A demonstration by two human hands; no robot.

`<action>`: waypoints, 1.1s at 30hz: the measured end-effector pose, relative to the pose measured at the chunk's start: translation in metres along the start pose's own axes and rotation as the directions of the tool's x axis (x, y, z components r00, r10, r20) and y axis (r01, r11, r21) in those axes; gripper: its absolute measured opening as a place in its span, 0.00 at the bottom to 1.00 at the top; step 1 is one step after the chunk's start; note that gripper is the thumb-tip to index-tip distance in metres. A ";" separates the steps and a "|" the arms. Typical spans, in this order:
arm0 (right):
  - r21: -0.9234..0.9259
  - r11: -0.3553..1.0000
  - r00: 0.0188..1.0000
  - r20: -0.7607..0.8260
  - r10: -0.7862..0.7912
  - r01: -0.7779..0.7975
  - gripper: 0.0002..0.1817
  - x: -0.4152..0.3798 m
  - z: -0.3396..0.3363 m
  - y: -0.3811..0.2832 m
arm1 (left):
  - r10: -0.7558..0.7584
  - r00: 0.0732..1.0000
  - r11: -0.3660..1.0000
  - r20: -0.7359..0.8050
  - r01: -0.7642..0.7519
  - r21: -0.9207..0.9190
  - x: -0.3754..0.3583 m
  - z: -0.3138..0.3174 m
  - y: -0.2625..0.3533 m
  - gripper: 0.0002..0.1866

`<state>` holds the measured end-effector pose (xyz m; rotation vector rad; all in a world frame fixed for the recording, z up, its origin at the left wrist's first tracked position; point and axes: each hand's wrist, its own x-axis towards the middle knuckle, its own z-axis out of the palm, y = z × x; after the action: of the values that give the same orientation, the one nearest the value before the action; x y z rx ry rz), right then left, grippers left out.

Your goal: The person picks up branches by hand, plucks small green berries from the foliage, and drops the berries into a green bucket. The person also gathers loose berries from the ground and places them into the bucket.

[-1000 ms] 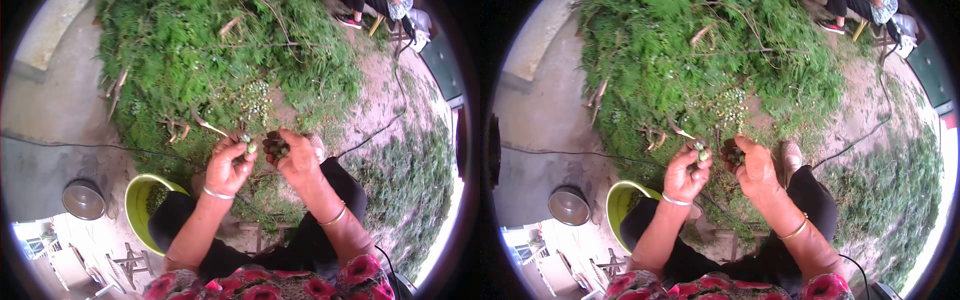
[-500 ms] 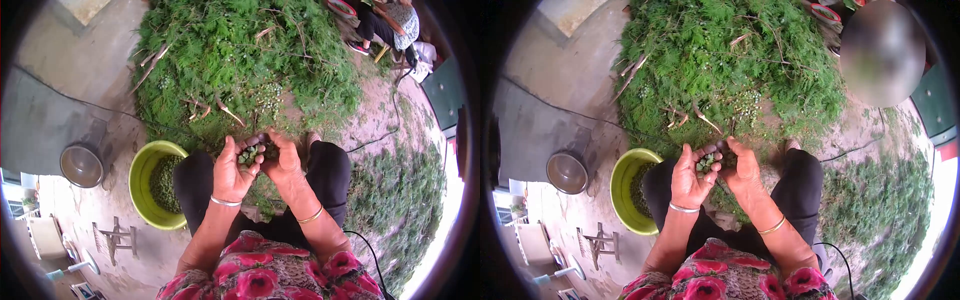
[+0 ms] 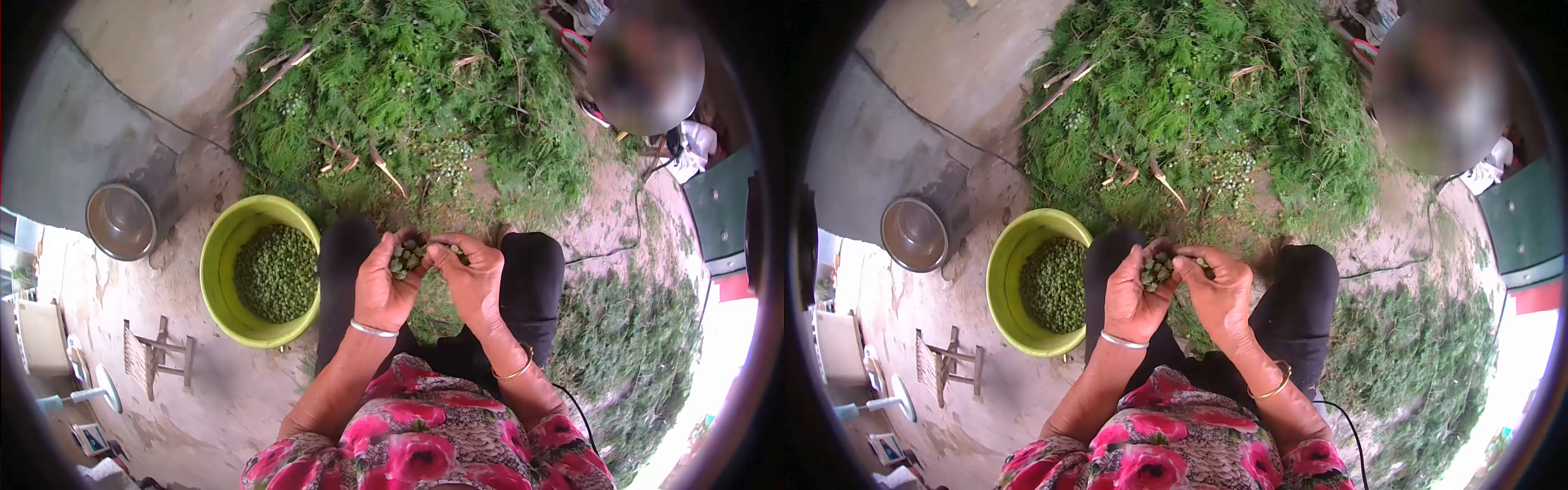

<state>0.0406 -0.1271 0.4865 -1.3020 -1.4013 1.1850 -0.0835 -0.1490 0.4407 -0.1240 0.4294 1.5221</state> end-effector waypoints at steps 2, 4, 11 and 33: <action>-0.150 0.979 0.989 0.061 -0.131 0.139 0.09 -0.003 0.003 0.007 | -0.042 0.999 0.999 -0.002 0.042 0.006 -0.006 -0.005 0.003 0.18; -0.284 0.917 0.958 0.137 -0.250 0.280 0.09 -0.007 0.003 0.009 | -0.087 0.996 0.996 0.009 0.088 -0.026 -0.011 -0.013 0.012 0.18; -0.452 0.800 0.892 0.399 -0.213 0.394 0.08 -0.032 -0.007 0.007 | -0.216 0.974 0.976 -0.070 0.216 -0.007 -0.041 -0.027 0.014 0.14; 0.779 0.387 0.829 0.287 0.480 -0.494 0.12 -0.031 -0.063 0.047 | -0.269 0.954 0.955 -0.135 0.282 0.092 -0.059 -0.024 0.013 0.11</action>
<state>0.1132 -0.1525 0.4517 -0.9661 -0.2345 1.9431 -0.1008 -0.2121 0.4418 -0.1828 0.5681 1.2166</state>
